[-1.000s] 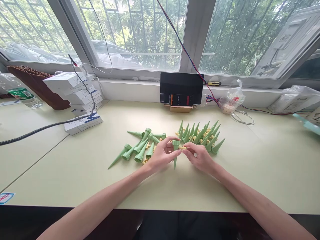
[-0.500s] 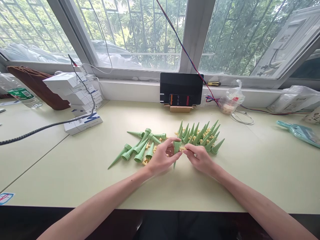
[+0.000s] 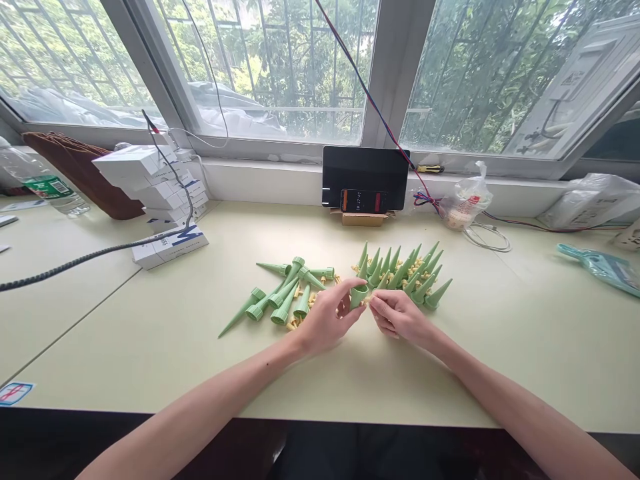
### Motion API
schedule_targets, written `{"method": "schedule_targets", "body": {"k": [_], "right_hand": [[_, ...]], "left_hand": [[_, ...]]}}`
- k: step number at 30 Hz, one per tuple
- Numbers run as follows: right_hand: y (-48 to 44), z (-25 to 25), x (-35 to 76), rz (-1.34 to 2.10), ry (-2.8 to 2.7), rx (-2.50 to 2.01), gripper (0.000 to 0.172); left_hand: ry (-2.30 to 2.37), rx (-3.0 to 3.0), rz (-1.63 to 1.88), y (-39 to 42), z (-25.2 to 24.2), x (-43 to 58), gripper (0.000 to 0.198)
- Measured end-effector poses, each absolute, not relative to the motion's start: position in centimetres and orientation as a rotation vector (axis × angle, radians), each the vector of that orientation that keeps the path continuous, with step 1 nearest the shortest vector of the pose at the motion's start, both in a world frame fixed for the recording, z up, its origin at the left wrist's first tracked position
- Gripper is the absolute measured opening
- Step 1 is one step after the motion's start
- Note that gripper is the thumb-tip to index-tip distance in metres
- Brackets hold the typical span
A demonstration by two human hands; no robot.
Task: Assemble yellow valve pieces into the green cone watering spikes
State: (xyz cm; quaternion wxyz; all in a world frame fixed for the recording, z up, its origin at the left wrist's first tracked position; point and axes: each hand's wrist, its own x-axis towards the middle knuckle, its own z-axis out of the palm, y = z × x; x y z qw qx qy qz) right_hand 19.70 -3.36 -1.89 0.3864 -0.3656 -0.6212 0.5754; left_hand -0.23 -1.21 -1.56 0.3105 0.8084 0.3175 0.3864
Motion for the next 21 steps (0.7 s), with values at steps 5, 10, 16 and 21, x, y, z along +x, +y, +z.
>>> {"method": "schedule_targets", "body": {"k": [5,10,16,21], "right_hand": [[-3.5,-2.0,19.5,1.436,-1.599,-0.95,0.042],[-3.5,-2.3,19.2,1.103,-1.764,-1.05,0.037],[-3.2,-2.7,19.7,0.731,-1.966,-1.086,0.03],[-3.3,-3.0,19.8,0.615,-2.031,-1.081,0.03]], "left_hand": [[0.851,2.092,1.009,-1.2,-1.5,-0.2,0.034],[0.837,1.873,0.963,-1.4,-0.8,-0.1,0.038],[0.771,1.628,0.893,-1.5,-0.2,-0.1,0.041],[0.768,1.617,0.881,-1.5,-0.3,-0.1,0.038]]}}
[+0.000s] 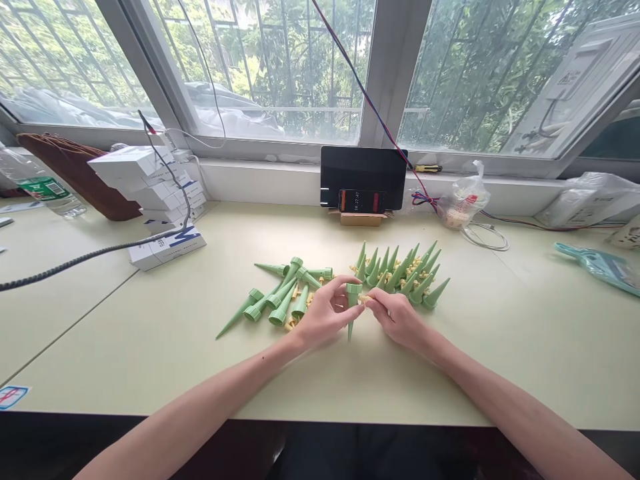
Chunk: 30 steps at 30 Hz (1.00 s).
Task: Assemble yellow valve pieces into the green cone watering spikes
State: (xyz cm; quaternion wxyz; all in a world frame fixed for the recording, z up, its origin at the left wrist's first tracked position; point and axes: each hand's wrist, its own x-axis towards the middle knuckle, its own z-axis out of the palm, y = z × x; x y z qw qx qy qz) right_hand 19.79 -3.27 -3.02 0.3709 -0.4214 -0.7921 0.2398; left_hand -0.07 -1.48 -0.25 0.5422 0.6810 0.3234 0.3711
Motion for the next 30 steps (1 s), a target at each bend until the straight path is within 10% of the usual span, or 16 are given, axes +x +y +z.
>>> {"method": "schedule_targets", "body": {"k": [30], "right_hand": [[-3.6,-1.7,19.3,1.615,-1.486,-0.931,0.045]], "left_hand": [[0.817,2.018,0.985,-1.2,-1.3,-0.2,0.035]]}}
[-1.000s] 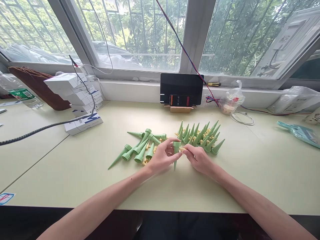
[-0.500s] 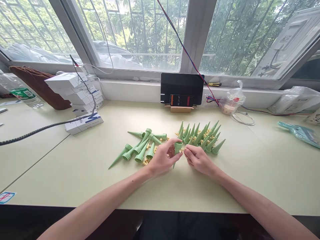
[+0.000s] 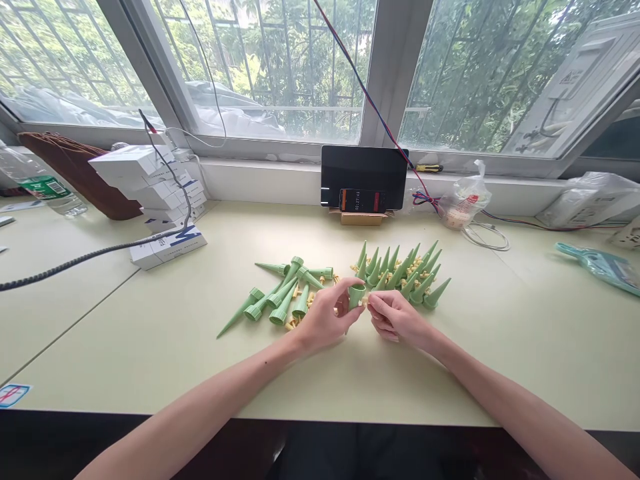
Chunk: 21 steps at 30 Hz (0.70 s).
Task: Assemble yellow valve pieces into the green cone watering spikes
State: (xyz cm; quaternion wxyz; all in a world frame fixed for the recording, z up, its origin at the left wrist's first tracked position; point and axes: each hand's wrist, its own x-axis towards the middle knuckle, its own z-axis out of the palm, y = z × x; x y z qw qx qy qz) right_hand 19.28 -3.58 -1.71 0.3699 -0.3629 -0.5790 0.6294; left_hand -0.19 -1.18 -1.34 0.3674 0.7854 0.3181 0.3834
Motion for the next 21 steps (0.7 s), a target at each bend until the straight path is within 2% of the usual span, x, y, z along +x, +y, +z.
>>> {"method": "schedule_targets", "body": {"k": [8,12,16,21], "right_hand": [[-3.5,-2.5,19.1,1.024,-1.785,-1.107,0.036],[-3.3,-2.7,19.3,0.855,-1.902,-1.117,0.034],[-3.4,-2.9,19.3,0.822,-1.924,-1.132,0.036],[-3.7,-2.6,19.2,0.951,-1.828,-1.125,0.041]], "left_hand": [[0.81,1.687,0.884,-1.2,-0.4,-0.1,0.038],[0.826,1.628,0.836,-1.3,-0.3,-0.1,0.039],[0.82,1.728,0.871,-1.4,-0.5,-0.1,0.039],[0.835,1.848,0.904,-1.4,-0.8,-0.1,0.04]]}}
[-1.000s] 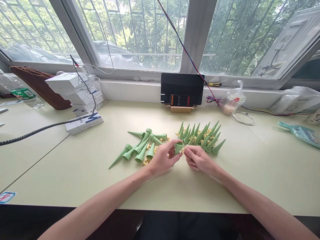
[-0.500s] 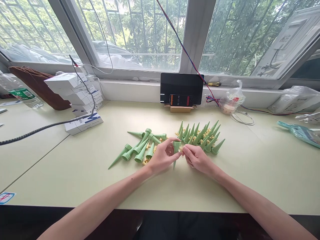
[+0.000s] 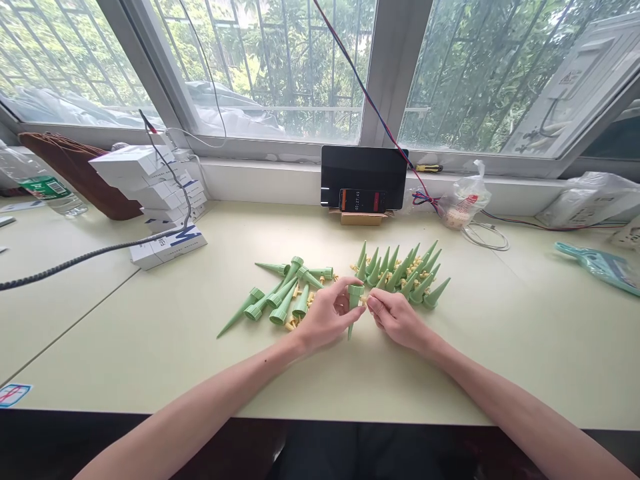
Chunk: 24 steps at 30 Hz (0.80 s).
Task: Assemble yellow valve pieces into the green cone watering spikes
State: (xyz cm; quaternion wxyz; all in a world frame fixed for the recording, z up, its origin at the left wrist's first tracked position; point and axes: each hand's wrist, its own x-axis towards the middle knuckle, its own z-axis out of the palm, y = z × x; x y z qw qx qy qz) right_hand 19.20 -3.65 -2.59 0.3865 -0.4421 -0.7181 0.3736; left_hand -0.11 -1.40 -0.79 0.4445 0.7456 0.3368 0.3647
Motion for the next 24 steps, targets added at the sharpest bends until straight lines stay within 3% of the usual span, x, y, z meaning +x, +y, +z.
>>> {"method": "schedule_targets", "body": {"k": [11,24], "right_hand": [[-3.9,-1.5,18.9,1.573,-1.474,-1.015,0.046],[-3.6,-1.2,19.5,1.866,-1.297,-0.971,0.047]], "left_hand": [[0.871,2.037,0.934,-1.4,-1.2,-0.1,0.035],[0.871,2.194,0.971,-1.3,-1.6,-0.2,0.033]]}}
